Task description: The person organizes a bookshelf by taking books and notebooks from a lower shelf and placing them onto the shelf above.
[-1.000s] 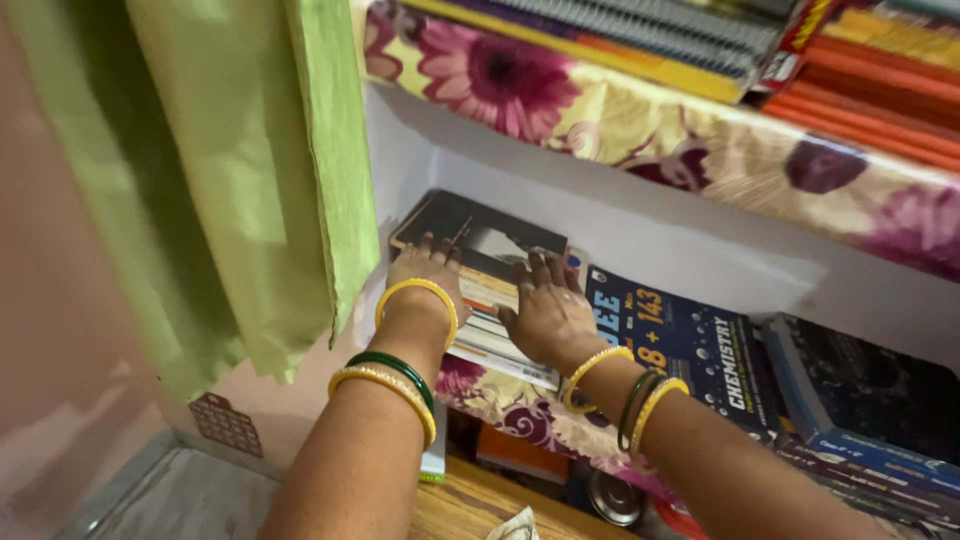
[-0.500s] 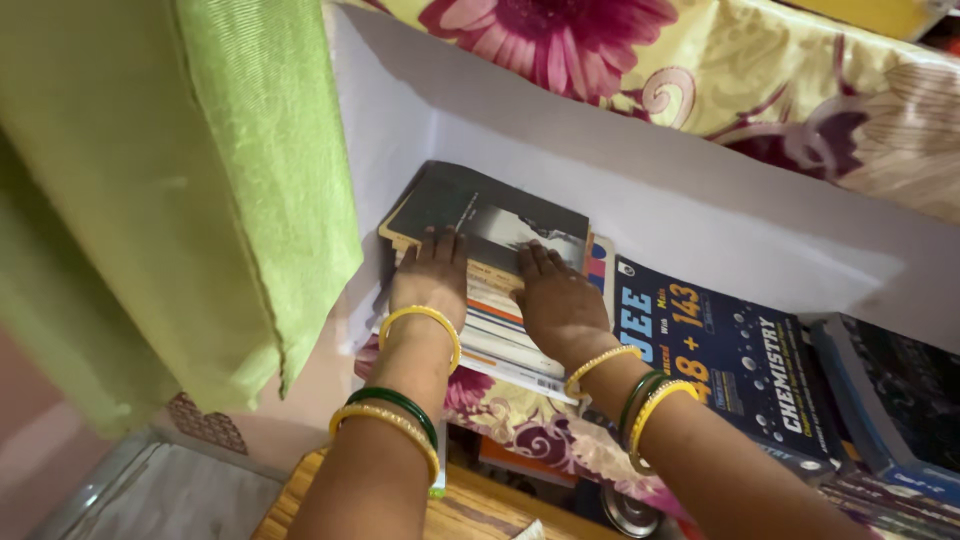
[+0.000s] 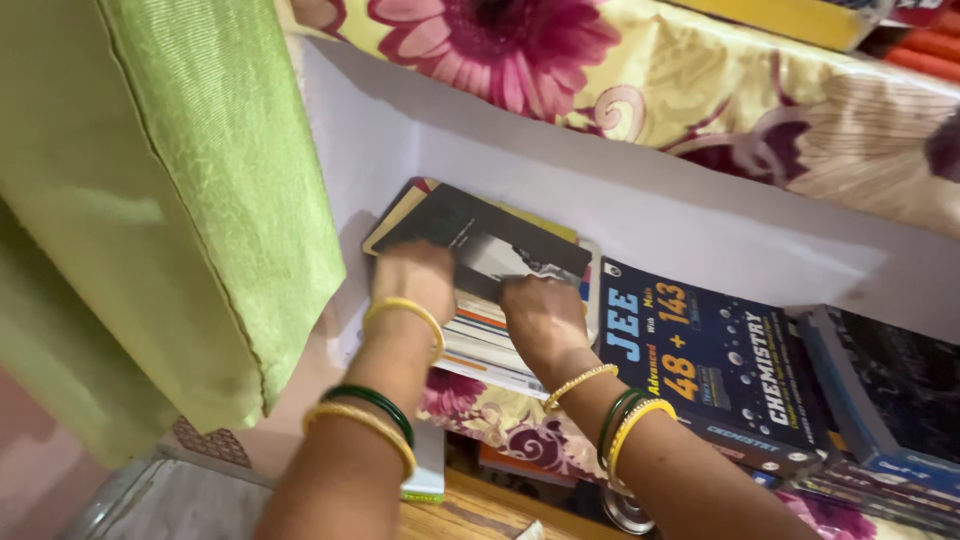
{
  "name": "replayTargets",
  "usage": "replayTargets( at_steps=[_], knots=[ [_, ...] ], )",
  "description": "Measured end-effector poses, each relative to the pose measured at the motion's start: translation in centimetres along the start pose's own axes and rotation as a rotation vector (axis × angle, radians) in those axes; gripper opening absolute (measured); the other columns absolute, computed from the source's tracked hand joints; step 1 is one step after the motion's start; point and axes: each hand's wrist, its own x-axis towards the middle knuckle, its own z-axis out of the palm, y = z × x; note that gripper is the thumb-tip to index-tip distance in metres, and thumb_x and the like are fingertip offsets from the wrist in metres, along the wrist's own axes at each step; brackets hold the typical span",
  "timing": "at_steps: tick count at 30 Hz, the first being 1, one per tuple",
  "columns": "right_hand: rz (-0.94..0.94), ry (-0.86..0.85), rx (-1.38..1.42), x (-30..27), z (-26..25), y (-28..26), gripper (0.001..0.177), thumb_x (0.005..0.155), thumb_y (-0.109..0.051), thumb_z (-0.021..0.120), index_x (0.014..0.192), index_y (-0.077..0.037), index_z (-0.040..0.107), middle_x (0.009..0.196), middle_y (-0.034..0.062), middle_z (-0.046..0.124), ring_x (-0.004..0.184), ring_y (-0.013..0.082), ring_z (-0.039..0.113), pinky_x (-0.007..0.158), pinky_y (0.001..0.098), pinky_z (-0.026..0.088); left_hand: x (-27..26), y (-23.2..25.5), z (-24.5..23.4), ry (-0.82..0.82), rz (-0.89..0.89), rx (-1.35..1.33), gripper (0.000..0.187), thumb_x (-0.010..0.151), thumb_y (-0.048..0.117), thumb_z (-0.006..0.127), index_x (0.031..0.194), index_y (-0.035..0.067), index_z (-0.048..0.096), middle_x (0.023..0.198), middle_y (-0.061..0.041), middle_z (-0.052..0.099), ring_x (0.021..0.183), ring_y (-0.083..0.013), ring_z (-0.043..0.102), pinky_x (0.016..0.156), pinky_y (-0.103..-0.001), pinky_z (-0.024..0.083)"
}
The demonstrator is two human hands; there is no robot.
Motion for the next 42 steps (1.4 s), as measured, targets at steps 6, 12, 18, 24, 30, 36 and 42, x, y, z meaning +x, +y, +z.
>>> replayTargets(
  at_steps=[6, 12, 18, 24, 30, 36, 42],
  knots=[
    [0.044, 0.038, 0.149, -3.5, -1.3, 1.1, 0.022, 0.095, -0.005, 0.054, 0.106, -0.013, 0.072, 0.081, 0.0150, 0.075, 0.070, 0.0271, 0.075, 0.063, 0.0426, 0.060, 3.6, -3.1, 1.6, -0.132, -0.039, 0.020, 0.033, 0.094, 0.035, 0.064, 0.111, 0.012, 0.079, 0.122, -0.014, 0.073, 0.115, -0.0318, 0.070, 0.098, -0.044, 0.056],
    [-0.014, 0.203, 0.279, -5.6, -1.2, 2.1, 0.028, 0.084, 0.000, 0.057, 0.107, -0.010, 0.070, 0.104, 0.0147, 0.074, 0.086, 0.0288, 0.074, 0.075, 0.0411, 0.061, 1.9, -2.5, 3.8, -0.153, -0.478, -0.485, 0.068, 0.085, 0.060, 0.075, 0.124, 0.004, 0.069, 0.126, -0.021, 0.066, 0.119, -0.0350, 0.065, 0.100, -0.042, 0.054],
    [-0.050, 0.065, 0.226, -8.1, -2.2, 2.2, 0.057, 0.092, 0.010, 0.046, 0.144, -0.013, 0.048, 0.146, 0.0212, 0.053, 0.108, 0.0347, 0.068, 0.088, 0.0407, 0.059, -1.6, -3.0, 0.8, -0.231, -0.533, -0.961, 0.055, 0.074, 0.017, 0.091, 0.120, -0.006, 0.070, 0.124, -0.020, 0.072, 0.119, -0.0310, 0.071, 0.103, -0.036, 0.053],
    [-0.259, 0.295, 0.126, -11.7, -4.8, 2.4, 0.064, 0.091, 0.000, 0.047, 0.152, -0.019, 0.042, 0.155, 0.0121, 0.044, 0.141, 0.0333, 0.043, 0.116, 0.0488, 0.032, -6.3, -2.5, -1.2, -0.100, -0.545, -1.140, 0.060, 0.076, 0.000, 0.078, 0.132, -0.006, 0.059, 0.132, -0.023, 0.067, 0.122, -0.0319, 0.065, 0.106, -0.037, 0.045],
    [-0.359, 0.328, 0.089, -15.6, -9.9, 2.7, 0.070, 0.087, 0.001, 0.050, 0.154, -0.014, 0.038, 0.158, 0.0132, 0.040, 0.145, 0.0327, 0.037, 0.119, 0.0477, 0.027, -11.7, -2.8, -4.6, 0.081, -0.560, -1.343, 0.063, 0.061, -0.002, 0.071, 0.122, -0.013, 0.062, 0.122, -0.027, 0.071, 0.113, -0.0361, 0.069, 0.096, -0.034, 0.053],
    [-0.493, 0.531, 0.097, -21.1, -15.5, 3.6, 0.065, 0.089, 0.000, 0.048, 0.153, -0.006, 0.040, 0.158, 0.0155, 0.043, 0.146, 0.0322, 0.040, 0.120, 0.0412, 0.030, -19.2, 0.2, -11.0, 0.308, -0.715, -1.096, 0.034, 0.071, 0.010, 0.063, 0.098, -0.009, 0.072, 0.099, -0.026, 0.074, 0.094, -0.0365, 0.072, 0.083, -0.039, 0.054],
    [-0.550, 0.625, 0.154, -28.4, -23.0, 7.3, 0.055, 0.094, -0.008, 0.049, 0.149, -0.002, 0.044, 0.156, 0.0172, 0.047, 0.144, 0.0336, 0.044, 0.119, 0.0431, 0.033, -27.1, 6.3, -19.5, 0.541, -0.698, -1.165, 0.034, 0.077, 0.015, 0.058, 0.102, 0.001, 0.075, 0.102, -0.022, 0.076, 0.098, -0.0353, 0.072, 0.088, -0.041, 0.053]
  ],
)
